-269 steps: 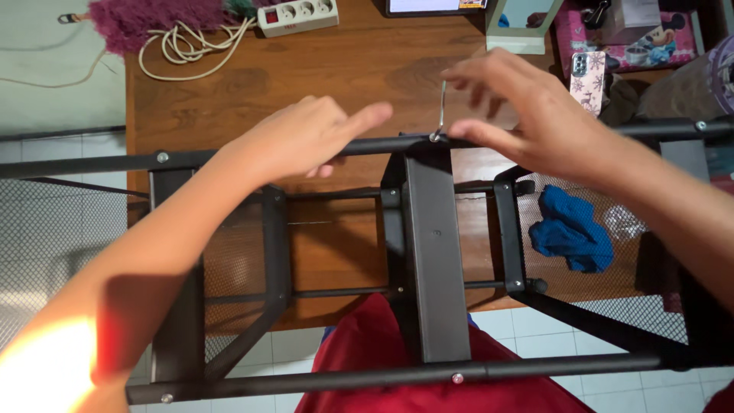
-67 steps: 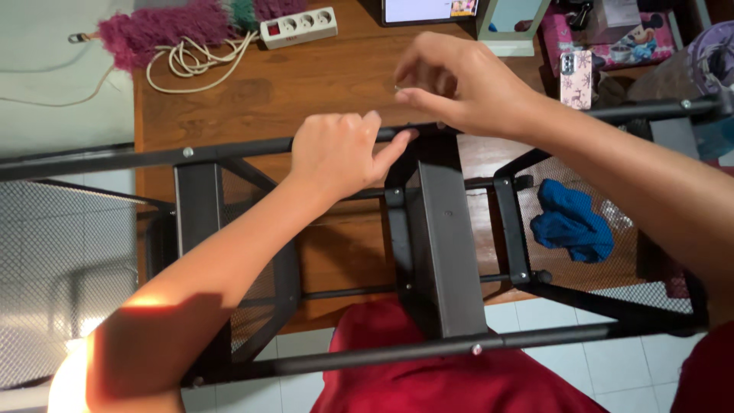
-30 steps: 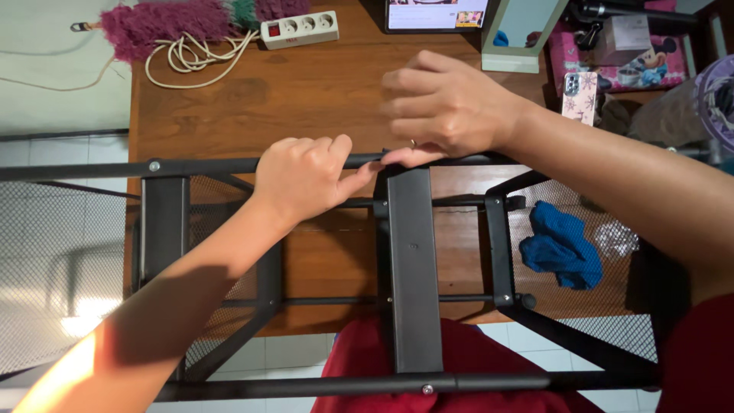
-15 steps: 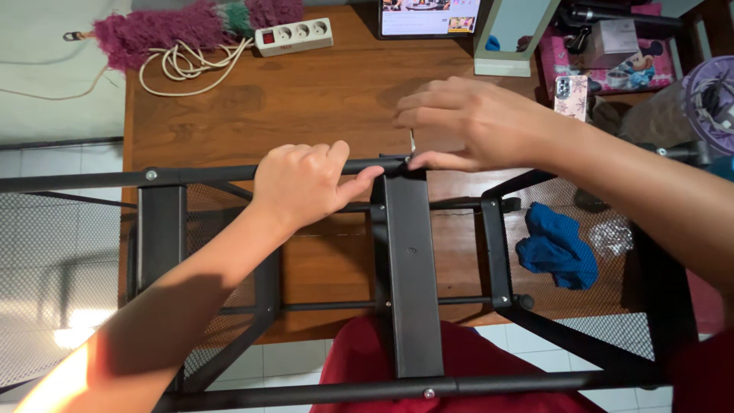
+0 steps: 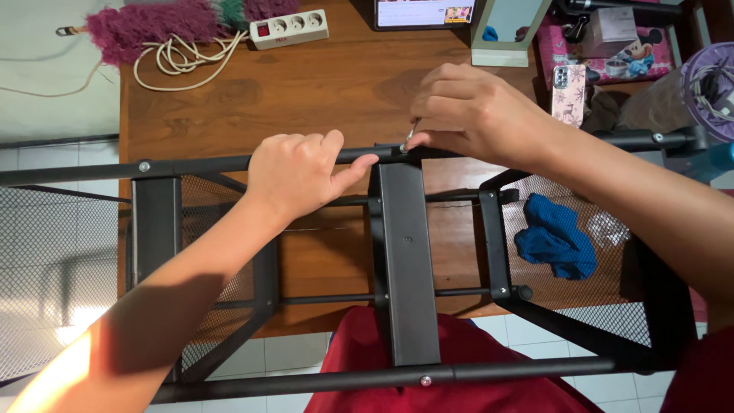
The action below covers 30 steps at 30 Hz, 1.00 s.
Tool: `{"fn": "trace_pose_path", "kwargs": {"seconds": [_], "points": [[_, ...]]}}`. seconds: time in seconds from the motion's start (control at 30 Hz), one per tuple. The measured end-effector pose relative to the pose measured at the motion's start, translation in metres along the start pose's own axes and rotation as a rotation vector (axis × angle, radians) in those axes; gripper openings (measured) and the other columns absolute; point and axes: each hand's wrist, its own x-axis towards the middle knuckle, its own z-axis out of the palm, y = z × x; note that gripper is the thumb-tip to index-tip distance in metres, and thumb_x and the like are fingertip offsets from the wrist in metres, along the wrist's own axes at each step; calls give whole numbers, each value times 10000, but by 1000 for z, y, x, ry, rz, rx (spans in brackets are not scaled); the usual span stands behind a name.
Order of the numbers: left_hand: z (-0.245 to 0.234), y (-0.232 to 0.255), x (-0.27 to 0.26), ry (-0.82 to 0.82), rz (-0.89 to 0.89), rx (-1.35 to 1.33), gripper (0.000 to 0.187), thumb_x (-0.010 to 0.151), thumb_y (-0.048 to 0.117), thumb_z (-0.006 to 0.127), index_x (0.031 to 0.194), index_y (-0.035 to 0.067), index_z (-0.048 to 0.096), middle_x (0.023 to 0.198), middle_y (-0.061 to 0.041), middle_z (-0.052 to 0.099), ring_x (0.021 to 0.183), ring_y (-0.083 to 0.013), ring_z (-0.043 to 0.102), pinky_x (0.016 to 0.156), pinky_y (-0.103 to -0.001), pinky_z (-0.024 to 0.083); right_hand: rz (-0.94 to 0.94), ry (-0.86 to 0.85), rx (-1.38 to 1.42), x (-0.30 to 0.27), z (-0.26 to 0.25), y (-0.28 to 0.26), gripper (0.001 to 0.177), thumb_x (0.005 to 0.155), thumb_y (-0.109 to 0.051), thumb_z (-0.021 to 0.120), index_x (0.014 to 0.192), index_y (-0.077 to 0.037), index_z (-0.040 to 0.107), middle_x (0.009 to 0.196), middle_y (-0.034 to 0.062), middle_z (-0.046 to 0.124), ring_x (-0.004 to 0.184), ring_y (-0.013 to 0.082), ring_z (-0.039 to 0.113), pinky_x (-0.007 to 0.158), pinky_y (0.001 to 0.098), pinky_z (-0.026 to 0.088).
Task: The person uses an Allen key to tighten multiple bolts on the joints of a black metal mesh shelving unit. They work on several connection points, rotating the tool to secure the frame.
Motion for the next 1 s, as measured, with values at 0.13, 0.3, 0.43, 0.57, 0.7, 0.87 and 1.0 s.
{"fn": "trace_pose_path", "kwargs": {"seconds": [0.13, 0.3, 0.43, 0.57, 0.7, 0.87, 1.0], "points": [[0, 0, 0, -2, -4, 14, 611, 1004, 579, 650, 625, 111, 538, 492, -54, 553, 430, -230, 583, 429, -329, 465, 68, -12, -142, -1, -6, -20, 208, 899, -210, 826, 924, -35, 717, 946, 77, 718, 990, 273, 659, 874, 426, 537], [2, 0, -2, 17, 6, 27, 629, 1017, 593, 644, 628, 107, 553, 477, -74, 549, 402, -244, 566, 411, -341, 452, 206, -90, -387, 2, -6, -43, 258, 950, -303, 790, 942, -48, 758, 879, 95, 714, 915, 268, 685, 844, 411, 521], [4, -1, -3, 51, 22, 46, 637, 1027, 599, 634, 630, 106, 562, 480, -74, 552, 399, -249, 563, 388, -344, 434, 202, -90, -442, 0, -7, -54, 247, 980, -315, 764, 940, -72, 763, 940, 85, 738, 941, 255, 711, 827, 387, 502], [7, -2, -5, 61, 29, 57, 649, 1042, 613, 613, 634, 109, 582, 495, -86, 569, 404, -260, 569, 387, -353, 436, 238, -72, -511, -2, 0, -63, 280, 1034, -334, 748, 925, -76, 761, 937, 69, 753, 938, 234, 716, 843, 377, 501], [11, -3, -6, 67, 46, 98, 673, 1055, 636, 581, 637, 108, 604, 499, -97, 583, 405, -266, 581, 387, -358, 442, 295, -76, -628, -4, 7, -73, 306, 1077, -337, 738, 895, -91, 757, 849, 52, 736, 906, 219, 717, 848, 375, 519], [15, -6, -9, 59, 61, 77, 695, 1100, 633, 546, 661, 101, 631, 517, -99, 592, 420, -261, 589, 392, -354, 438, 241, -173, -915, -1, 10, -93, 183, 1038, -297, 735, 939, -154, 793, 785, 6, 701, 791, 161, 693, 750, 323, 502], [19, -9, -10, 94, 69, 82, 710, 1111, 640, 533, 647, 114, 638, 520, -84, 592, 417, -247, 578, 398, -347, 437, 244, -189, -1106, 6, 16, -106, 124, 911, -202, 741, 1006, -228, 816, 788, -45, 686, 770, 111, 668, 648, 281, 462]]}}
